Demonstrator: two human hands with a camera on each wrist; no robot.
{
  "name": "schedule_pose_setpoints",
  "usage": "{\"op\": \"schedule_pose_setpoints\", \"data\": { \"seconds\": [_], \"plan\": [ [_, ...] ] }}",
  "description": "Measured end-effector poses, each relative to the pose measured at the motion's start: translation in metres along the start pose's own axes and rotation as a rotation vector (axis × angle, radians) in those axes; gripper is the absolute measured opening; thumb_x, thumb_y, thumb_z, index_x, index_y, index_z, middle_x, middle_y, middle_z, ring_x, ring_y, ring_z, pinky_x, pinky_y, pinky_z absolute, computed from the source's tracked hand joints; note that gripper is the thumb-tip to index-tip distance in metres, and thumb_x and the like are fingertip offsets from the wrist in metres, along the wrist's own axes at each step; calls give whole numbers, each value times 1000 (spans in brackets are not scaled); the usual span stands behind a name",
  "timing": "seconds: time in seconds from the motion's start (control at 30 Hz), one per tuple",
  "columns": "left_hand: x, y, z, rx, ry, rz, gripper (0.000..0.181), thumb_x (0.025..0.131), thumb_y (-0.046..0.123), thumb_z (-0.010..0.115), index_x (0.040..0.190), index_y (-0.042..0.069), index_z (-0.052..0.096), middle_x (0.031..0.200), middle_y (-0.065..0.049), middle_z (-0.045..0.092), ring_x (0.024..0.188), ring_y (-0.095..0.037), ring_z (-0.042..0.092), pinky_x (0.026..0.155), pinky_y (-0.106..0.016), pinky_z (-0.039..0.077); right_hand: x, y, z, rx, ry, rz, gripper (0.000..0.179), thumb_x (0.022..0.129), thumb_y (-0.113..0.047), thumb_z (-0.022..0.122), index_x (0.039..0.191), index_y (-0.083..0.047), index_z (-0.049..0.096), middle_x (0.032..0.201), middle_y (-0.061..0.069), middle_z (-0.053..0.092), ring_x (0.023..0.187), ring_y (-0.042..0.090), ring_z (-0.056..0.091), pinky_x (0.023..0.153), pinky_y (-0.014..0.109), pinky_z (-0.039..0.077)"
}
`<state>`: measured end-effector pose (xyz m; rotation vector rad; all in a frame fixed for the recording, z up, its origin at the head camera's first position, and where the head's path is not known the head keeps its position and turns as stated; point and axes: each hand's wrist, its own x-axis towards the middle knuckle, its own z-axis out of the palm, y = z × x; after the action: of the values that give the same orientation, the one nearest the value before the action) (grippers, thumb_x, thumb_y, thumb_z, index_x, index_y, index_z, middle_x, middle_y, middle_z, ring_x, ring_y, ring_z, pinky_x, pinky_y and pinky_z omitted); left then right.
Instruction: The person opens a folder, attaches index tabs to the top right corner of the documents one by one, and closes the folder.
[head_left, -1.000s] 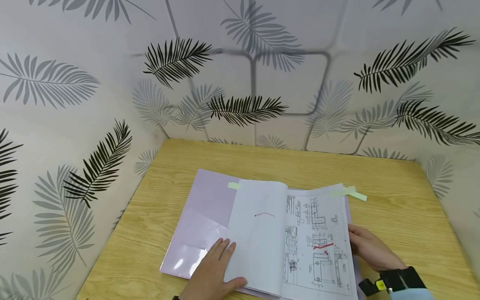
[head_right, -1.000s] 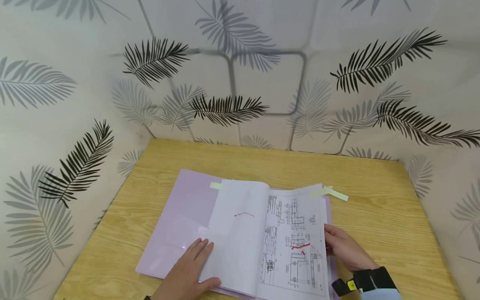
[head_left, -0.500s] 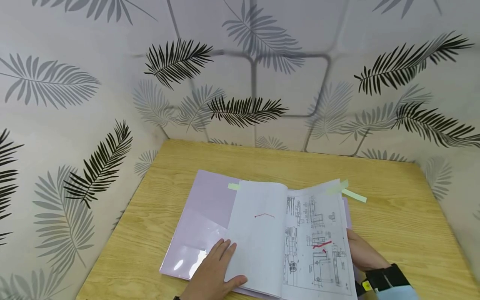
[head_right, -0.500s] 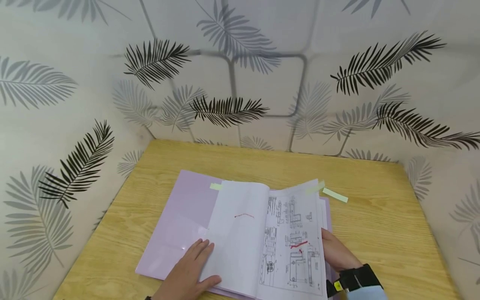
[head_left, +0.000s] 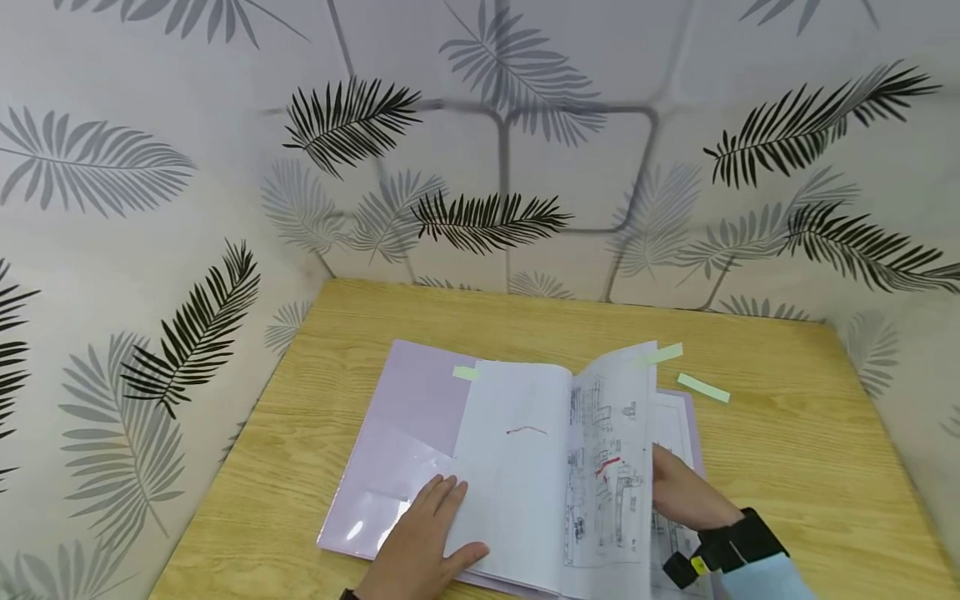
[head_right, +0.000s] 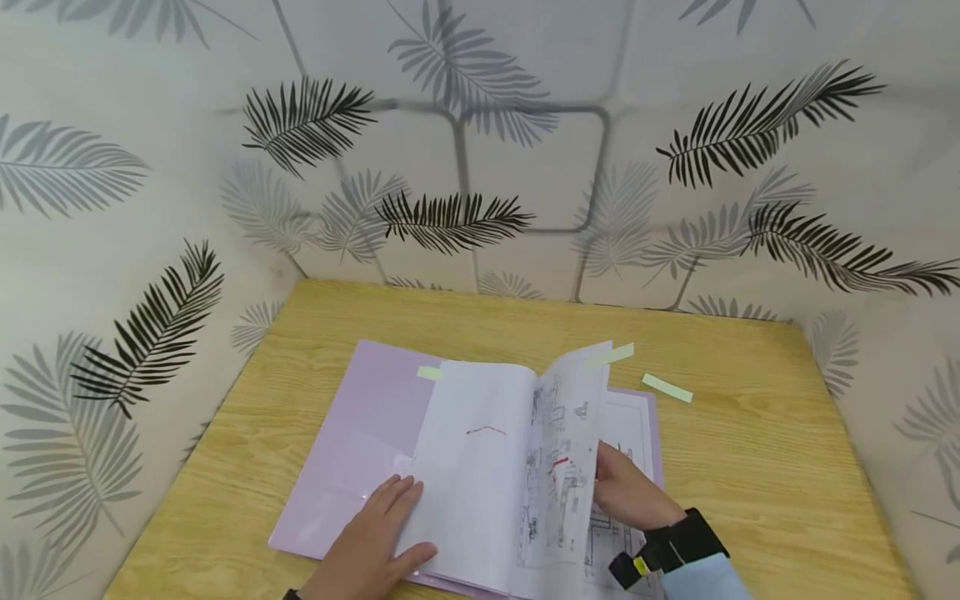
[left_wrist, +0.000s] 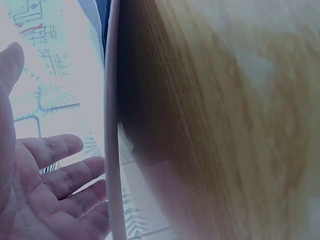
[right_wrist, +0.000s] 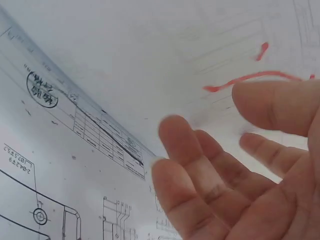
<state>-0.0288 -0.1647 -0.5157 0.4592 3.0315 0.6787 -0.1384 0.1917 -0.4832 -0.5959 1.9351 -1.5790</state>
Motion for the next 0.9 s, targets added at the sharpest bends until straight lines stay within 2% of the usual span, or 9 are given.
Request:
{"op": "schedule_pose_setpoints", "data": {
  "seconds": [0.1, 0.23, 0.37, 0.47, 0.57, 0.67, 0.77, 0.9],
  "plan": [
    [3, -2, -5, 0, 17, -4, 77, 89, 60, 55, 142, 4, 45, 144, -13, 44, 137, -32, 35, 104, -47, 38, 13, 1, 9, -136, 43, 14, 74, 93, -20, 65, 153, -20, 21, 139, 15, 45, 108, 31, 58, 81, 38, 54],
    [10, -6, -19, 40, 98, 39, 73, 90, 53, 59, 140, 2, 46, 141, -15, 47, 133, -33, 39, 105, -45, 37, 27, 0, 22, -371, 104, -12, 78, 87, -28, 72, 151, -31, 28, 148, 4, 38, 116, 25, 54, 90, 40, 50],
    [23, -9, -39, 84, 189, 68, 63, 95, 45, 56, 138, -1, 48, 139, -18, 49, 130, -35, 43, 105, -46, 36, 38, 3, 31, -580, 142, -47, 82, 85, -30, 75, 152, -34, 27, 156, 4, 26, 132, 30, 42, 99, 52, 41],
    [33, -9, -53, 109, 217, 72, 58, 99, 41, 51, 139, -1, 48, 139, -19, 49, 130, -36, 43, 105, -47, 37, 44, 7, 35, -680, 170, -56, 82, 84, -33, 75, 151, -33, 29, 158, 7, 20, 140, 33, 29, 104, 54, 35],
    [43, -7, -62, 135, 204, 98, 58, 99, 42, 49, 138, -1, 48, 139, -20, 49, 130, -35, 44, 105, -46, 37, 50, 11, 38, -713, 175, -62, 80, 84, -37, 75, 151, -30, 32, 159, 7, 17, 141, 34, 26, 105, 54, 34],
    [52, -4, -66, 154, 163, 135, 61, 98, 46, 50, 137, -1, 49, 138, -20, 49, 129, -35, 45, 105, -45, 38, 53, 15, 40, -747, 177, -72, 79, 84, -42, 73, 151, -28, 33, 159, 8, 15, 141, 34, 26, 106, 54, 32],
    [60, 0, -62, 176, 103, 151, 64, 97, 50, 50, 137, 0, 51, 138, -20, 49, 129, -34, 45, 105, -44, 38, 56, 15, 42, -763, 180, -78, 79, 83, -45, 72, 150, -25, 35, 159, 10, 15, 141, 36, 24, 106, 55, 31],
    [69, 3, -52, 189, 7, 128, 66, 96, 54, 48, 137, 3, 51, 140, -19, 48, 130, -35, 44, 105, -45, 37, 60, 16, 46, -786, 172, -59, 77, 84, -47, 71, 149, -24, 37, 160, 8, 13, 144, 32, 18, 109, 52, 28]
  ]
}}
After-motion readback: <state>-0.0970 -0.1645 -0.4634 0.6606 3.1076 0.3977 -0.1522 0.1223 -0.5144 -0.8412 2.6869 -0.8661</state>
